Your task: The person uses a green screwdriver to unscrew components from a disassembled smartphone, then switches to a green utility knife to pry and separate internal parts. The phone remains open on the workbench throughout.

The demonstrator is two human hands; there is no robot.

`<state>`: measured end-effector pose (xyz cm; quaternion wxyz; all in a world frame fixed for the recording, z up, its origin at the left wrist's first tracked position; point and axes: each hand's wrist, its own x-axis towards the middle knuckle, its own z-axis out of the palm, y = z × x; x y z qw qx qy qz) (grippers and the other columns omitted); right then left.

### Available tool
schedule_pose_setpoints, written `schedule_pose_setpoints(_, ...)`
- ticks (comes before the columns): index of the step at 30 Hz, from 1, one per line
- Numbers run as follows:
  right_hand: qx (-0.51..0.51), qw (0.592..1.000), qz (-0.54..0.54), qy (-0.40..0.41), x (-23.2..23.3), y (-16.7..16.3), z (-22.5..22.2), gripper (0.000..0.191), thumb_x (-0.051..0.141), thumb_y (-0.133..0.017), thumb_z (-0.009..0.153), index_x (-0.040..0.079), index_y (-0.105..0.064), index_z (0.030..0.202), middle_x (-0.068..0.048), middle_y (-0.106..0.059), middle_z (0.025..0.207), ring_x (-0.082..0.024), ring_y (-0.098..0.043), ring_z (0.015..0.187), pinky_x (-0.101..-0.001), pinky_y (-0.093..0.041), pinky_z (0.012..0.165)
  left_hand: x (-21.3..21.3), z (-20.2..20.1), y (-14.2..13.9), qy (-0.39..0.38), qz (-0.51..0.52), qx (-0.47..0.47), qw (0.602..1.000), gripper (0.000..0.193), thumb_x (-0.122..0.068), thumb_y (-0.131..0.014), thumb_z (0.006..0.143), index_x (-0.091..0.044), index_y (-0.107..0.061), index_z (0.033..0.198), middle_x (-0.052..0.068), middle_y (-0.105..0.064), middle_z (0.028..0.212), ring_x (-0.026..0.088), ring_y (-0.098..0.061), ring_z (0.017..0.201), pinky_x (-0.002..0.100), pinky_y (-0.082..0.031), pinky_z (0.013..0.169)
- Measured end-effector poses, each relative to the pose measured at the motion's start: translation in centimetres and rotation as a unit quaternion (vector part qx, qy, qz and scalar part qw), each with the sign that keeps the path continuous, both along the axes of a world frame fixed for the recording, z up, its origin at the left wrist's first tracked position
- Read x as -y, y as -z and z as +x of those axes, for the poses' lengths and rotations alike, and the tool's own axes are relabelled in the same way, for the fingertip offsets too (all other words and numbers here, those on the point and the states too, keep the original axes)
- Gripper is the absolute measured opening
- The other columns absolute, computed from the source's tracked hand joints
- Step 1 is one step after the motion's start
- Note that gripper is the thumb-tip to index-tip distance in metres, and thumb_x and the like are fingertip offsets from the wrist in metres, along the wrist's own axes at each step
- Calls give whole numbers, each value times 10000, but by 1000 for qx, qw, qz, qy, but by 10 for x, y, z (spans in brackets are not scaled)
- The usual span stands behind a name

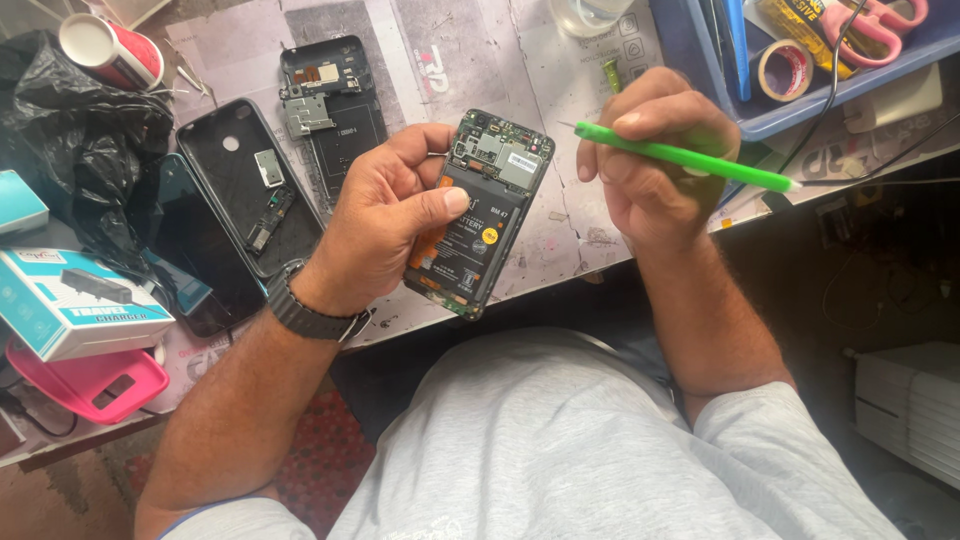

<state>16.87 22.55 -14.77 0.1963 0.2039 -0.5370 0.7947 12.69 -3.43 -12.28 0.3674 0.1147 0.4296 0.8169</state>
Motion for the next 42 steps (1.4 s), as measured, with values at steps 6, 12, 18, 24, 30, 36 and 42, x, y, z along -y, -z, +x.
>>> schedule_pose_setpoints(6, 38, 997, 21, -64, -3, -8, -7, 219, 13, -767, 948, -25, -684, 1146, -174, -631, 1103, -185, -693, 773, -258, -604, 683, 0, 4, -3, 11, -57, -73, 996, 513, -7, -636, 970, 91, -499, 1454, 144, -728, 1217, 113, -718, 1032, 268, -611, 924)
schedule_pose_setpoints(12, 92, 982, 50, -157, -8, -25, -17, 208, 20, -749, 959, -22, -646, 1135, -228, -715, 1084, -194, -734, 854, -265, -631, 730, -3, 7, -11, 36, -195, -253, 947, 401, -10, -674, 928, -3, -657, 1329, 76, -779, 1068, 72, -719, 928, 229, -599, 827)
schedule_pose_setpoints(18, 92, 958, 143, -231, -15, -38, -34, 204, 12, -726, 969, 38, -598, 1127, -221, -725, 1021, -167, -748, 866, -242, -618, 723, -5, 4, -20, 11, -252, -359, 898, 256, -53, -724, 884, -53, -738, 1140, 52, -792, 864, 86, -759, 736, 238, -598, 658)
schedule_pose_setpoints(24, 75, 950, 181, -245, -15, -34, -44, 182, -15, -697, 910, 31, -613, 1065, -245, -711, 983, -170, -711, 801, -238, -593, 660, -4, 2, -17, -24, -262, -418, 869, 209, -71, -741, 866, -50, -751, 1073, 75, -773, 823, 135, -739, 670, 273, -572, 604)
schedule_pose_setpoints(30, 59, 952, 189, -234, -18, -30, -49, 179, -22, -687, 912, 21, -615, 1070, -249, -699, 970, -187, -714, 817, -263, -615, 684, -2, 1, -16, -32, -271, -446, 852, 195, -101, -763, 850, -60, -752, 1041, 93, -748, 767, 190, -728, 620, 305, -561, 579)
schedule_pose_setpoints(36, 62, 956, 180, -223, -20, -26, -50, 180, -4, -702, 898, 17, -622, 1059, -251, -703, 952, -198, -722, 793, -272, -626, 671, -1, 1, -17, -35, -279, -435, 855, 199, -101, -756, 841, -68, -758, 1038, 103, -737, 733, 205, -728, 610, 325, -562, 573)
schedule_pose_setpoints(42, 73, 962, 161, -206, -20, -25, -50, 178, 2, -713, 878, 19, -626, 1032, -258, -704, 921, -200, -727, 762, -264, -618, 632, 0, 0, -17, -28, -281, -430, 857, 229, -90, -738, 821, -68, -754, 1048, 106, -738, 734, 206, -730, 604, 329, -565, 570)
